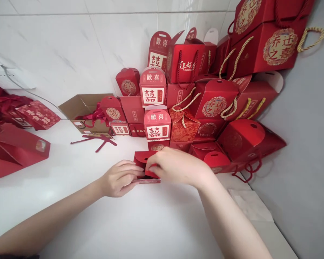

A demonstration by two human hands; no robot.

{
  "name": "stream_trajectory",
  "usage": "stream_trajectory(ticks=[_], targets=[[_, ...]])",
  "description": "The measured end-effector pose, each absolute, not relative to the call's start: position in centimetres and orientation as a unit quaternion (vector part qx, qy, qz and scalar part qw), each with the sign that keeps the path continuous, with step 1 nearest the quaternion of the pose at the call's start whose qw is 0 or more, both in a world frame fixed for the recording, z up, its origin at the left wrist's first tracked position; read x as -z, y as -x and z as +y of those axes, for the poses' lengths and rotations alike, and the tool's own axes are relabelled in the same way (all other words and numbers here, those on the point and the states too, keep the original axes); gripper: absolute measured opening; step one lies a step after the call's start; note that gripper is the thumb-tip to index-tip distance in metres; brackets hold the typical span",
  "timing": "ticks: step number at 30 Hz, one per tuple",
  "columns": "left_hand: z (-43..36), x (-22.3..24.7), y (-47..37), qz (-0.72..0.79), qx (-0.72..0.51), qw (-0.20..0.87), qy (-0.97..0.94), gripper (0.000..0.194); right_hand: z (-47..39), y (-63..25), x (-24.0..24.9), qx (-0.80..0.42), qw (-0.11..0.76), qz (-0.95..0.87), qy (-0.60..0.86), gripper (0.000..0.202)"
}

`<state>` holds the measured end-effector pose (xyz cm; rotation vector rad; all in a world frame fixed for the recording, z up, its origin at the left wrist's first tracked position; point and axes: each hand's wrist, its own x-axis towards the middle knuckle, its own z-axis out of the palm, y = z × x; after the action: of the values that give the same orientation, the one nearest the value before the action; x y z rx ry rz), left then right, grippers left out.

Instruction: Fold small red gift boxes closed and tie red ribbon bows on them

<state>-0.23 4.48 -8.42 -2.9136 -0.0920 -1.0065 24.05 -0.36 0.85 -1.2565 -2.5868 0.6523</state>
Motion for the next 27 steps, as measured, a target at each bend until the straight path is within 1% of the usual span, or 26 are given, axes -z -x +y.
stream_trajectory(ticks=[1,2,4,7,9,12,16,21,27], targets=[[4.3,8.8,-0.1,-0.02,0.332,0.042,0.942,0.006,-0.3,-23.5,-0.3,-0.223,0.067,-0.875,0.424,0.026],[4.1,9.1,-0.3,-0.007,0.336,0.061,0.94,0.007,-0.3,-22.9,0.1,-0.217,0.042,-0.875,0.431,0.026],[3.8,9.4,-0.6,0.018,0.34,0.113,0.934,0.015,-0.6,-21.9,0.7,-0.194,0.002,-0.873,0.447,0.026],[3.5,9.5,-0.4,0.051,0.351,0.186,0.917,0.023,-1.8,-21.2,0.9,-0.153,-0.015,-0.881,0.448,0.024],[3.4,9.7,-0.1,0.069,0.365,0.21,0.904,0.026,-2.7,-21.3,0.6,-0.13,-0.011,-0.889,0.44,0.02],[3.3,10.2,0.1,0.066,0.39,0.205,0.895,0.026,-3.7,-21.8,0.0,-0.116,0.008,-0.889,0.443,0.015],[3.3,11.0,-0.1,0.029,0.423,0.181,0.887,0.026,-3.5,-22.5,-1.0,-0.137,0.025,-0.878,0.459,0.016],[3.6,11.7,-0.1,0.024,0.41,0.157,0.898,0.021,-2.9,-23.0,-1.5,-0.159,0.03,-0.868,0.47,0.017],[4.0,12.0,0.1,0.02,0.412,0.148,0.899,0.015,-2.7,-23.2,-1.3,-0.15,0.043,-0.867,0.473,0.017]])
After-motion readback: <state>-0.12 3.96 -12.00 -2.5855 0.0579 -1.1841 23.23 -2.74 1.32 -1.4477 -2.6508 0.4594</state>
